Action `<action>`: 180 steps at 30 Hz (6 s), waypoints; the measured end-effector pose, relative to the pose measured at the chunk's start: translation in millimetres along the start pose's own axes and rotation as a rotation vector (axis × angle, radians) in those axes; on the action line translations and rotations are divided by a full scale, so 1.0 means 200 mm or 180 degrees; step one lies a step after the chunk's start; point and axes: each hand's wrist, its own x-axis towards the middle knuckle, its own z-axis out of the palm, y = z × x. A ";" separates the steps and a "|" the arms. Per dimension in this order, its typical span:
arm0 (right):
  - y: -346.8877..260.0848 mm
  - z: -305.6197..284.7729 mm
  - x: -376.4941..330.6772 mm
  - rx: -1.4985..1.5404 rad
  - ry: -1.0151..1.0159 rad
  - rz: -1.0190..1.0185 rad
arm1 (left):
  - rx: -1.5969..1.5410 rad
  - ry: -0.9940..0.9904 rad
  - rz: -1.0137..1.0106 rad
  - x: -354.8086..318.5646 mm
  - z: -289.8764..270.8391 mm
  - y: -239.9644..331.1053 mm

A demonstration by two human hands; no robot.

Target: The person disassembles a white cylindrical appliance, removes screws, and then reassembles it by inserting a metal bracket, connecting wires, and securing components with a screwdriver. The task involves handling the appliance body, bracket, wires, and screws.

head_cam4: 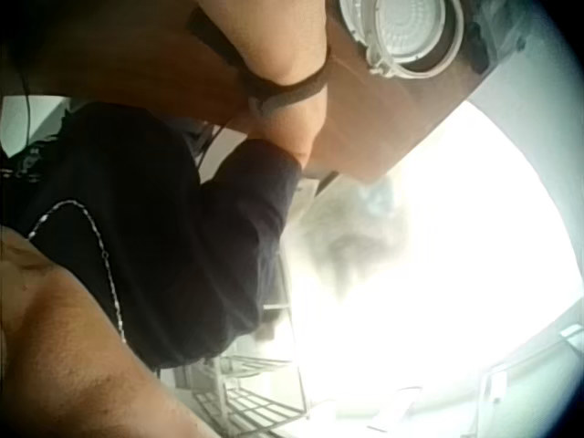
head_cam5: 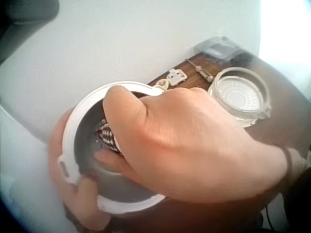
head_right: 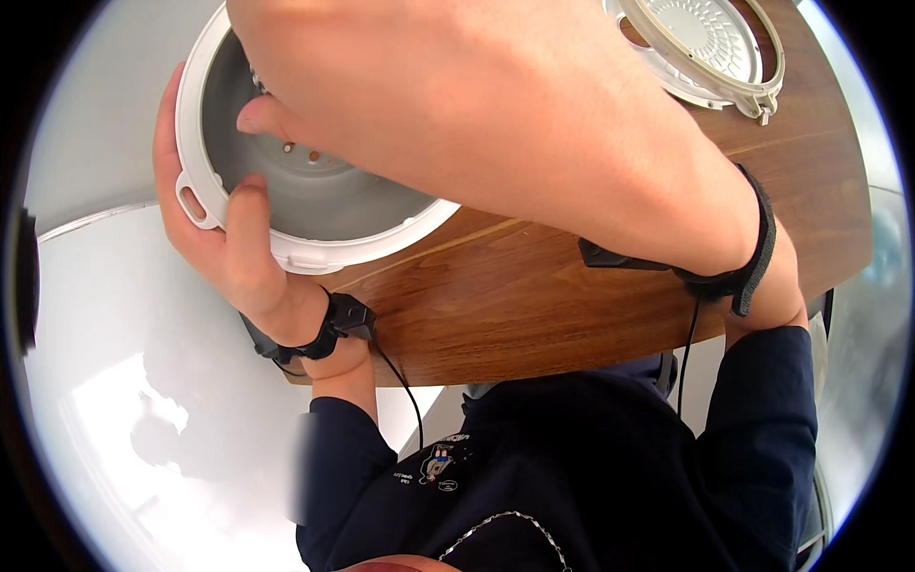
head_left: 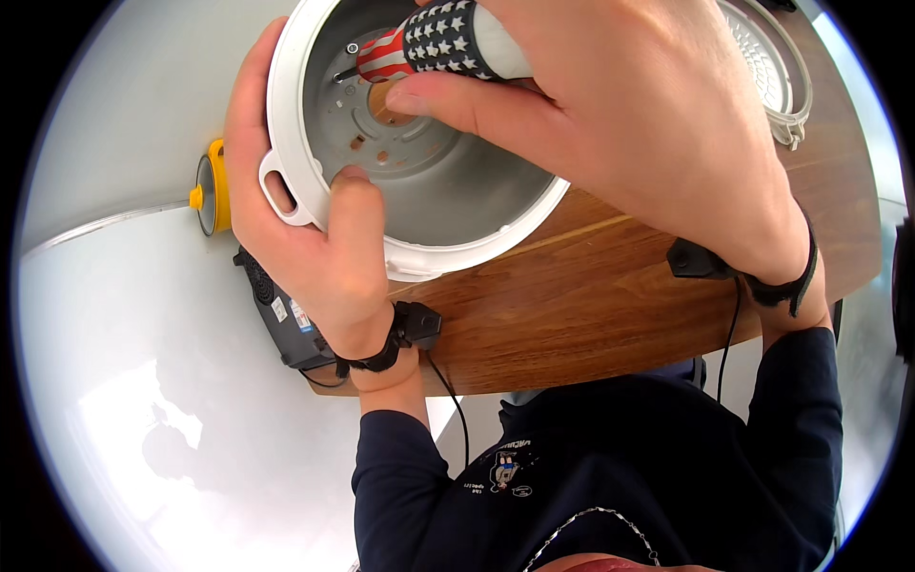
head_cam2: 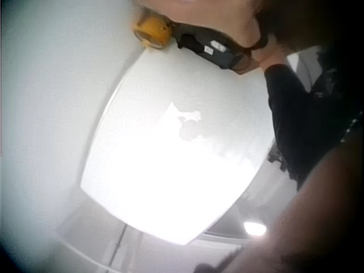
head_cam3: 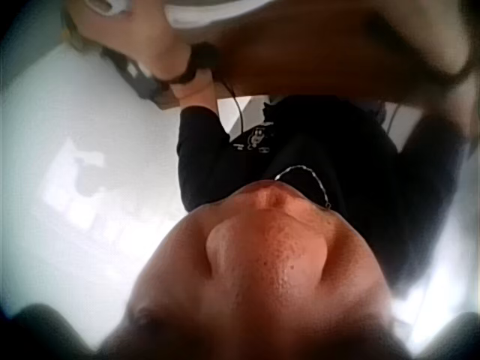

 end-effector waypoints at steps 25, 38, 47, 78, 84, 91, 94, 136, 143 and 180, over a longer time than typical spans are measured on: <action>0.01 -0.08 0.06 -0.0181 0.0341 0.0401 | -0.0127 0.0145 -0.0153 -0.01 0.02 0.03; -0.07 -0.13 0.11 -0.0087 0.0072 0.0695 | -0.0160 0.0051 -0.0053 -0.01 0.00 0.00; 0.00 -0.07 0.08 -0.0247 0.0135 0.0395 | -0.0191 0.0055 -0.0084 -0.01 0.01 0.01; -0.01 -0.08 0.04 -0.0211 0.0079 0.0280 | -0.0441 -0.0247 0.0135 0.00 0.01 0.07; -0.02 -0.07 0.03 -0.0182 0.0040 0.0282 | 0.0063 0.0080 -0.0038 -0.04 0.05 0.05; -0.01 -0.05 0.03 -0.0148 -0.0029 0.0218 | 0.0211 0.0058 0.0082 -0.02 0.02 0.02; -0.01 -0.05 0.03 -0.0140 -0.0045 0.0218 | -0.0214 0.0043 0.0037 -0.01 -0.01 -0.02; -0.03 -0.01 0.01 -0.0079 -0.0117 0.0204 | -0.0012 0.0103 0.0008 -0.04 0.04 0.02; -0.03 -0.01 0.01 -0.0072 -0.0124 0.0198 | -0.0009 0.0140 -0.0019 -0.04 0.04 0.03; -0.01 0.00 0.01 -0.0095 -0.0124 0.0224 | -0.0042 0.0060 0.0000 -0.02 0.05 0.03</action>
